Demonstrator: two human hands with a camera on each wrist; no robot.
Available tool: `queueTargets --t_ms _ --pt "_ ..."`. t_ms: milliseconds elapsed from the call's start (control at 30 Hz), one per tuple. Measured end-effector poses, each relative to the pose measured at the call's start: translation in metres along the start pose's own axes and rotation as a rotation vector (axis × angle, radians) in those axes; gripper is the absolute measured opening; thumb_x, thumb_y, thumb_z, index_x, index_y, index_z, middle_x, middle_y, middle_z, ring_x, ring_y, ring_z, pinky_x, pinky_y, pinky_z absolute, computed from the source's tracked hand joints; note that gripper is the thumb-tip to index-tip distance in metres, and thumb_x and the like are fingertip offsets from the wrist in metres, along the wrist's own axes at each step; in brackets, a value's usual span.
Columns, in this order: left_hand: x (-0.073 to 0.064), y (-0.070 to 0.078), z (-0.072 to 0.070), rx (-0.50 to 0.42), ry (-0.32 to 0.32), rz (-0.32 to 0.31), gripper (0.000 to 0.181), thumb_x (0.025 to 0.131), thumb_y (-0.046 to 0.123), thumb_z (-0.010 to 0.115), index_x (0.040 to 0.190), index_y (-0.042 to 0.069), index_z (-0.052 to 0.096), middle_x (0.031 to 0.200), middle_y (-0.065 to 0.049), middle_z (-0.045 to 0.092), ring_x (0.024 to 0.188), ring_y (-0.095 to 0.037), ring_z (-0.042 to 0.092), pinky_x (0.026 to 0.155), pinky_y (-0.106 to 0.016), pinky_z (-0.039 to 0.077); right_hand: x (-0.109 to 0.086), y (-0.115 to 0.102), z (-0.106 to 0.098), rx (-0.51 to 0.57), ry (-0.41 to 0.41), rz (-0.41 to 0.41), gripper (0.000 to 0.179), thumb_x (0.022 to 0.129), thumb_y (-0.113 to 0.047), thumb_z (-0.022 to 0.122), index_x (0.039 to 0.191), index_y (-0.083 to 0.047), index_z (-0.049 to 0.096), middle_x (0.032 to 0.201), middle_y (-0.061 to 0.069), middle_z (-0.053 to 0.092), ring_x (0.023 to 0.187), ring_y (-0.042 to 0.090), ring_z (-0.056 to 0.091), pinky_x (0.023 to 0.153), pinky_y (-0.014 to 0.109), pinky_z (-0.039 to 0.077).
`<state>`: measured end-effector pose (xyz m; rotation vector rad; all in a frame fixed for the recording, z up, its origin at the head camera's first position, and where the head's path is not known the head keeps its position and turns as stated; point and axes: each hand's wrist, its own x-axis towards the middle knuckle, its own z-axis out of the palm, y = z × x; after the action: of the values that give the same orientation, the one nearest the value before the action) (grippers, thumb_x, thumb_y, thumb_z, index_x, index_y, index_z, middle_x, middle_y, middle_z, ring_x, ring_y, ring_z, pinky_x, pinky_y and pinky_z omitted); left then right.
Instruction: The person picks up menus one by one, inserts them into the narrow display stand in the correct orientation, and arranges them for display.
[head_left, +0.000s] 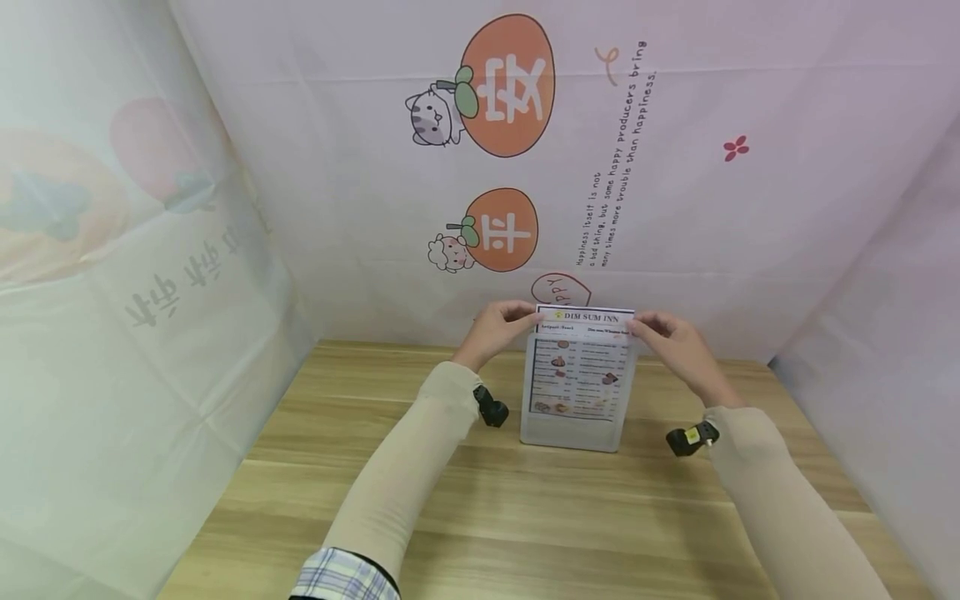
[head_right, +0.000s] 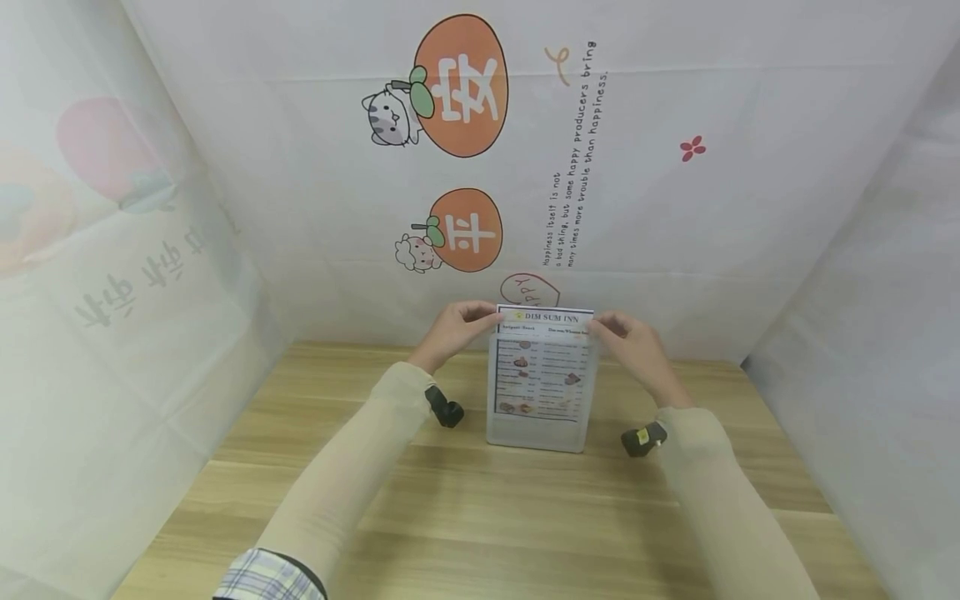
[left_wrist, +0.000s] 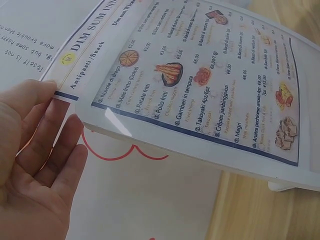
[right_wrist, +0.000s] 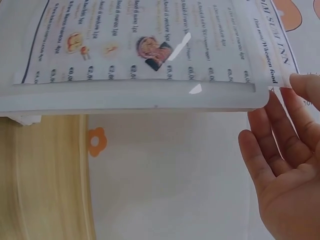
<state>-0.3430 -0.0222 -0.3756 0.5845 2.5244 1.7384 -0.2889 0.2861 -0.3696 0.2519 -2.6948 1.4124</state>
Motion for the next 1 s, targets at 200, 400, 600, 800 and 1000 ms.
queueTargets --t_ms 200,400,600,800,1000 --pt "0.0 0.0 0.0 -0.001 -0.002 -0.002 0.027 0.094 0.042 0.071 0.111 0.023 0.076 0.101 0.014 0.071 0.099 -0.008 0.063 0.092 -0.036 0.05 0.002 -0.002 -0.002 0.002 0.008 -0.008 0.064 0.098 -0.057 0.055 0.128 -0.001 0.059 0.131 0.02 0.059 0.129 0.039 0.048 0.108 0.065 0.032" --pt "0.0 -0.001 0.001 -0.003 -0.007 0.008 0.027 0.095 0.043 0.07 0.112 0.023 0.075 0.101 0.014 0.071 0.099 -0.008 0.063 0.091 -0.036 0.05 0.001 -0.002 -0.003 0.0 0.007 -0.01 0.062 0.098 -0.056 0.055 0.127 -0.002 0.059 0.13 0.019 0.059 0.127 0.038 0.048 0.107 0.064 0.033" --pt "-0.002 -0.004 0.001 -0.013 -0.011 0.017 0.025 0.096 0.043 0.068 0.111 0.023 0.075 0.103 0.014 0.071 0.101 -0.007 0.062 0.096 -0.04 0.049 0.001 0.0 -0.002 -0.008 0.01 -0.014 0.059 0.099 -0.055 0.055 0.125 -0.003 0.061 0.128 0.018 0.06 0.126 0.036 0.049 0.106 0.064 0.034" --pt "-0.003 -0.008 0.003 -0.018 -0.018 0.015 0.025 0.095 0.042 0.069 0.11 0.023 0.075 0.102 0.013 0.071 0.1 -0.008 0.063 0.103 -0.045 0.043 -0.001 0.004 0.0 -0.014 0.005 -0.011 0.059 0.099 -0.056 0.055 0.124 -0.003 0.061 0.128 0.018 0.061 0.126 0.037 0.049 0.106 0.063 0.035" --pt "-0.004 -0.013 0.004 -0.013 -0.02 0.001 0.025 0.095 0.041 0.069 0.109 0.022 0.075 0.101 0.011 0.071 0.099 -0.01 0.063 0.09 -0.035 0.05 -0.003 0.008 0.002 -0.011 -0.003 -0.011 0.059 0.098 -0.056 0.055 0.123 -0.003 0.062 0.124 0.017 0.062 0.119 0.032 0.051 0.103 0.057 0.039"
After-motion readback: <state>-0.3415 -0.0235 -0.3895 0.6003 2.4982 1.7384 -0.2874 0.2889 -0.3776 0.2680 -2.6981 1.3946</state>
